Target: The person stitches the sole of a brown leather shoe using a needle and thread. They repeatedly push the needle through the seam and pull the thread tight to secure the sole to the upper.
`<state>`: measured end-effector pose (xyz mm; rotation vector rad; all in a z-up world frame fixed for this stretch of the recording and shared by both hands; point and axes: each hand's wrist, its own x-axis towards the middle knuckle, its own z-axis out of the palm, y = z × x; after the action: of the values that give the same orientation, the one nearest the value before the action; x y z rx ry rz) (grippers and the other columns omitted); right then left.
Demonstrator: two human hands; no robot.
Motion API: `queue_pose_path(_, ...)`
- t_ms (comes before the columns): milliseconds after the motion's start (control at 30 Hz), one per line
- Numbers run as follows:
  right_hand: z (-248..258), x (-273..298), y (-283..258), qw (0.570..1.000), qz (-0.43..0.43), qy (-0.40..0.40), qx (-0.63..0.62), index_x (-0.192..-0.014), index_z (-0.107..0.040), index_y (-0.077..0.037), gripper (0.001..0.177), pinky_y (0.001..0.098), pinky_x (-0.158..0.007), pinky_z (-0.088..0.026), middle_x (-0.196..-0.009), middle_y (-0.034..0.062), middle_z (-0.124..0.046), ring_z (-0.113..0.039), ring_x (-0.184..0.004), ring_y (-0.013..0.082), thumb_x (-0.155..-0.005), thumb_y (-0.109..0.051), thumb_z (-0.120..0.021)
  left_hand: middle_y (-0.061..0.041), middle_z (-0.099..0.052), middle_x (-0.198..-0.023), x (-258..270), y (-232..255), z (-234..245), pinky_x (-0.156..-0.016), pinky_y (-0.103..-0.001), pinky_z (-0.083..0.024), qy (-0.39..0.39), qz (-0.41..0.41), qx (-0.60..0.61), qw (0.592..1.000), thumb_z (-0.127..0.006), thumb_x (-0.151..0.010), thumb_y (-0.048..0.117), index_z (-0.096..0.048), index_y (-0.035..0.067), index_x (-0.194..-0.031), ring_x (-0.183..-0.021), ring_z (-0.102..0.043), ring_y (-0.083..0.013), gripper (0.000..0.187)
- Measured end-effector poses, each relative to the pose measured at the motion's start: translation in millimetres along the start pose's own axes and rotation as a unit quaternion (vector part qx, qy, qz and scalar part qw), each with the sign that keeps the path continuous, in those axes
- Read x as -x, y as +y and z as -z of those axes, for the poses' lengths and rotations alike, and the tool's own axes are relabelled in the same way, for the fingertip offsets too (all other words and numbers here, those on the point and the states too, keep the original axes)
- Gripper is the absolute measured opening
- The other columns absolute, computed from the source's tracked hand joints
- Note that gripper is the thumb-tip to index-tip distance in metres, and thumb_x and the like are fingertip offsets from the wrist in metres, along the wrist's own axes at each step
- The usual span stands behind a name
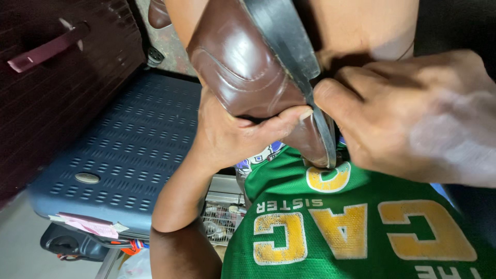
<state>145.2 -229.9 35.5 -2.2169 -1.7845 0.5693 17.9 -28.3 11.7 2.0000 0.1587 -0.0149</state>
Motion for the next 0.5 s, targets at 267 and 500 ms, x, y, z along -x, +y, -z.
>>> queue_pose_path(267, -15, 9, 29, 0.989, 0.012, 0.007, -0.148, -0.102, -0.072, -0.014, 0.013, 0.0334, -0.061, -0.056, -0.094, 0.0011, -0.076, -0.073, -0.075, 0.0196, -0.093, -0.023, -0.068, -0.005, -0.069, -0.095, 18, -10, 45, -0.08, -0.028, -0.053, -0.041, 0.089, 0.124, 0.987, -0.082, -0.093, 0.021, -0.068, 0.002, -0.097, -0.086, -0.068, -0.0142, 0.023)
queue_pose_path(500, -29, 24, 45, 0.97, 0.003, 0.013, -0.244, -0.104, -0.07, -0.01, 0.015, 0.0359, -0.072, -0.058, -0.101, 0.0031, -0.075, -0.072, -0.082, 0.0239, -0.095, -0.02, -0.065, -0.007, -0.063, -0.092, 18, -2, 58, -0.076, -0.032, -0.048, 0.102, 0.051, -0.143, 0.983, -0.067, -0.115, 0.007, -0.067, -0.002, -0.093, -0.082, -0.059, -0.0198, 0.024)
